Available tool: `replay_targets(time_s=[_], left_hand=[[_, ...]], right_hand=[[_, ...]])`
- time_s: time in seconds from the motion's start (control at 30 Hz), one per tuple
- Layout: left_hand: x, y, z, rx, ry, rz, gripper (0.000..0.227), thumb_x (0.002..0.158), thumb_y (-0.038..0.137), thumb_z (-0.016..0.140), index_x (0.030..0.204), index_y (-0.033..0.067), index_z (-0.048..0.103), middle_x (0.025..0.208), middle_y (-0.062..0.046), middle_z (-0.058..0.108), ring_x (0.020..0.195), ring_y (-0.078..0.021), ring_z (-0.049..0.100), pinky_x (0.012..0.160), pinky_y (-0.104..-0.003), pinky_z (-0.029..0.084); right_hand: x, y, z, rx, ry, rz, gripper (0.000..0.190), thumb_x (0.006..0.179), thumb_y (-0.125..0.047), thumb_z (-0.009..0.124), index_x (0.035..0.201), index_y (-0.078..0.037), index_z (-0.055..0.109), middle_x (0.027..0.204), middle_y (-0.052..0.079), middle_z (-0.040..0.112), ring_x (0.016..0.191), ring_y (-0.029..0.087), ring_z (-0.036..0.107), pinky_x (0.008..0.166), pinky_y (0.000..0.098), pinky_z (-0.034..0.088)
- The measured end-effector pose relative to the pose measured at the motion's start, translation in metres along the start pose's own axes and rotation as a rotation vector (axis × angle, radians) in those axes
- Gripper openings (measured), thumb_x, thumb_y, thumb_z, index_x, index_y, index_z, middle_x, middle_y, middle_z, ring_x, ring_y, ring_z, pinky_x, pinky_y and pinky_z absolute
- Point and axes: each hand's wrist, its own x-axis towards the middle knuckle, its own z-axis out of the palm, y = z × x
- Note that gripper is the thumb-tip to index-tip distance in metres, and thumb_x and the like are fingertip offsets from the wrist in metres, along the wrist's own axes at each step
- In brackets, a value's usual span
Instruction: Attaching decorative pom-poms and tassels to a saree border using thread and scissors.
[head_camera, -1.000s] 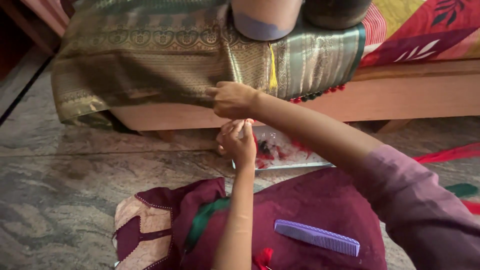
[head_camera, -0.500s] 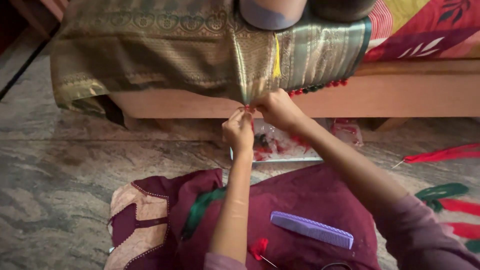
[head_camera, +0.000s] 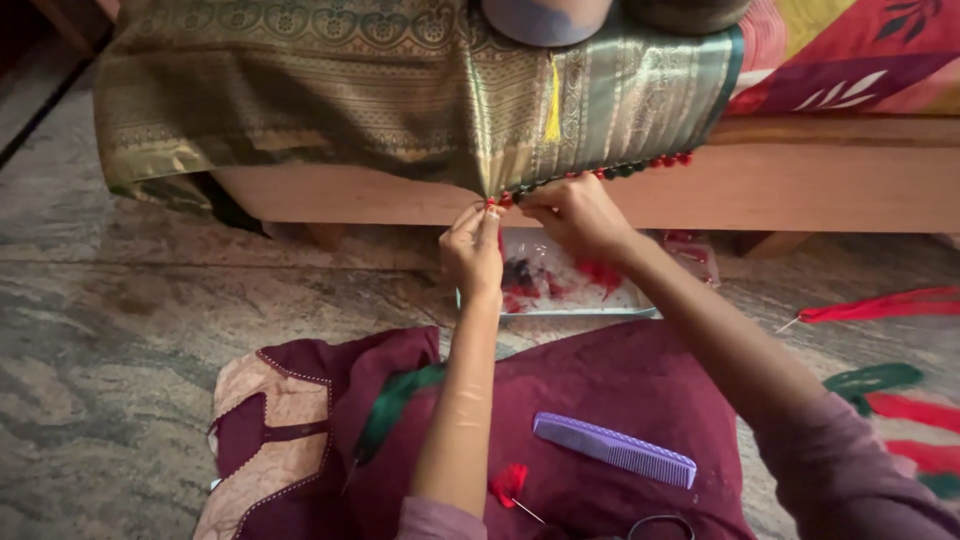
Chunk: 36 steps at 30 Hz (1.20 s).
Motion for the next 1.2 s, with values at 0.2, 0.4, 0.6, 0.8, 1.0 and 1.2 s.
replay_targets(time_s=[0.2,0.4,0.6,0.8,1.0,1.2], left_hand=[[0.0,-0.015,0.001,0.038,0.005,0.047,0.017,0.094,0.015,0.068,0.091,0.0001,0.078,0.091,-0.007,0.079,0.076,-0.0166,0.075,0.072,-0.029,0.056],[-0.006,0.001,-0.003,0.447,0.134,0.251,0.02,0.089,0.022,0.071,0.086,0.0083,0.084,0.095,-0.009,0.074,0.106,-0.0297,0.055,0.096,-0.043,0.04],[-0.004,-0.015,-0.005,0.492,0.099,0.403,0.024,0.098,0.025,0.065,0.093,0.0088,0.082,0.105,-0.003,0.076,0.117,-0.0278,0.051,0.106,-0.045,0.036],[0.0,-0.014,-0.003,0.351,0.096,0.24,0.017,0.092,0.019,0.071,0.095,0.0056,0.081,0.101,-0.006,0.079,0.102,-0.0291,0.057,0.094,-0.04,0.044],[0.005,-0.027,-0.001,0.132,0.025,0.041,0.014,0.089,0.012,0.071,0.093,-0.0004,0.076,0.098,-0.007,0.078,0.088,-0.0192,0.074,0.084,-0.03,0.055],[0.006,-0.027,0.0,-0.186,-0.092,-0.103,0.014,0.093,0.004,0.066,0.09,-0.0072,0.075,0.093,-0.006,0.076,0.087,-0.0108,0.067,0.08,-0.026,0.051]], right_hand=[[0.056,-0.027,-0.018,-0.074,-0.09,-0.36,0.011,0.095,-0.002,0.068,0.097,-0.004,0.078,0.096,0.012,0.077,0.071,0.021,0.073,0.057,0.0341,0.058],[0.119,-0.028,0.031,-0.329,-0.35,-0.497,0.015,0.086,-0.01,0.071,0.071,-0.007,0.073,0.077,0.009,0.073,0.064,0.026,0.071,0.054,0.0396,0.056],[0.106,-0.023,0.034,-0.402,-0.456,-0.329,0.014,0.083,-0.011,0.072,0.07,-0.007,0.072,0.074,0.012,0.07,0.062,0.028,0.07,0.051,0.0419,0.056],[0.038,-0.029,0.021,0.019,0.038,-0.051,0.008,0.091,-0.003,0.071,0.084,0.001,0.073,0.076,0.012,0.073,0.07,0.024,0.072,0.067,0.0389,0.059],[0.014,-0.015,0.029,0.201,0.034,0.235,0.02,0.086,-0.003,0.07,0.105,-0.001,0.078,0.095,0.014,0.079,0.084,0.022,0.079,0.077,0.0332,0.062],[0.01,-0.003,0.039,0.279,0.007,0.237,0.025,0.082,-0.002,0.07,0.105,-0.002,0.078,0.091,0.015,0.078,0.079,0.021,0.079,0.074,0.032,0.062]])
